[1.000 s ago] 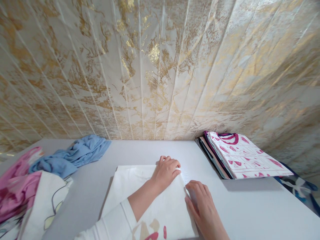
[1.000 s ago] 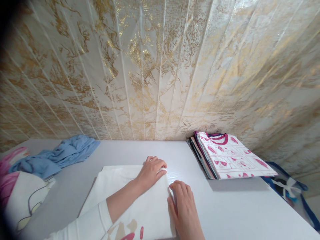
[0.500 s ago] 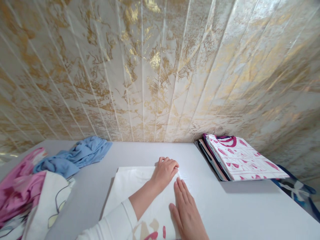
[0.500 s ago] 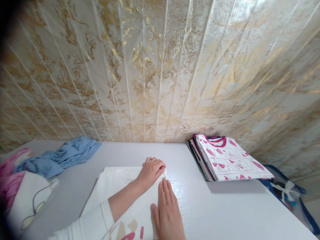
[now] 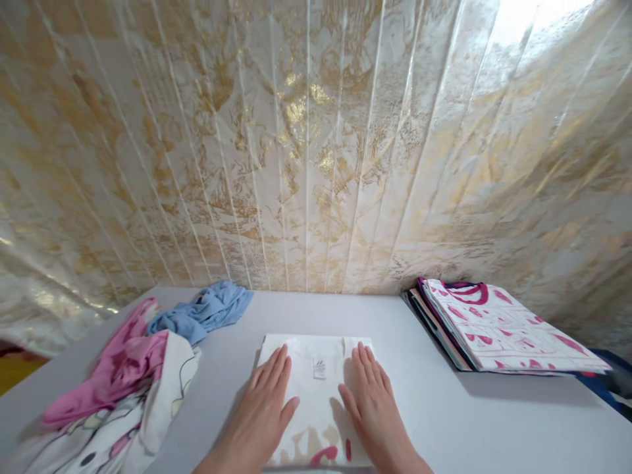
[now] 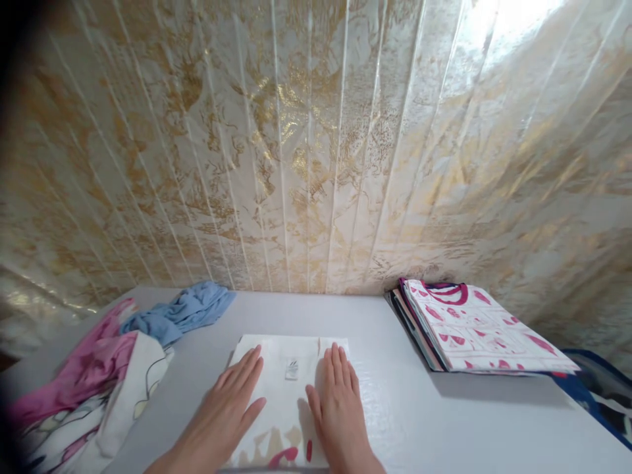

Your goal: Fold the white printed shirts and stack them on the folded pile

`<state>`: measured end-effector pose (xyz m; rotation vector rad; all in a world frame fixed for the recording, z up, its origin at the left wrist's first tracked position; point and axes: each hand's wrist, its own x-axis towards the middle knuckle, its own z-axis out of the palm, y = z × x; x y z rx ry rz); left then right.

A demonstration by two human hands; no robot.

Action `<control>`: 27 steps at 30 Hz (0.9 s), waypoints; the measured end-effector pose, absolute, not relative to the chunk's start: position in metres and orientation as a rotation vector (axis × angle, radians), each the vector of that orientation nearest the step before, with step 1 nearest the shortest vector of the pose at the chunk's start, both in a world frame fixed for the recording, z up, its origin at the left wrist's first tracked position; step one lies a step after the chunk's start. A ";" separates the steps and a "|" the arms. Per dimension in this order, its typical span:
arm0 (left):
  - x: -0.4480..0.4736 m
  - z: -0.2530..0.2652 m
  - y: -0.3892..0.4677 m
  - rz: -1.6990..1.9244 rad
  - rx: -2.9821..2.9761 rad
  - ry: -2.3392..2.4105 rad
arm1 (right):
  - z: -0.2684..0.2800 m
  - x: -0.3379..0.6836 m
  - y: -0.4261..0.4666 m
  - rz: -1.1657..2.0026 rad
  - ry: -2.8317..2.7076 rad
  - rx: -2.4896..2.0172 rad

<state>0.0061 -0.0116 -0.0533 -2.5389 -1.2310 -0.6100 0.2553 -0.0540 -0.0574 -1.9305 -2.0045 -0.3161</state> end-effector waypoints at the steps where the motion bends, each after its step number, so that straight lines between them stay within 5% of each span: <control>1: 0.010 -0.058 -0.013 -0.603 -2.514 -1.225 | -0.051 0.249 -0.049 -0.263 -2.006 -1.969; 27: 0.035 -0.013 -0.023 -0.431 -2.941 -1.332 | -0.043 0.233 -0.038 -0.103 -2.072 -2.084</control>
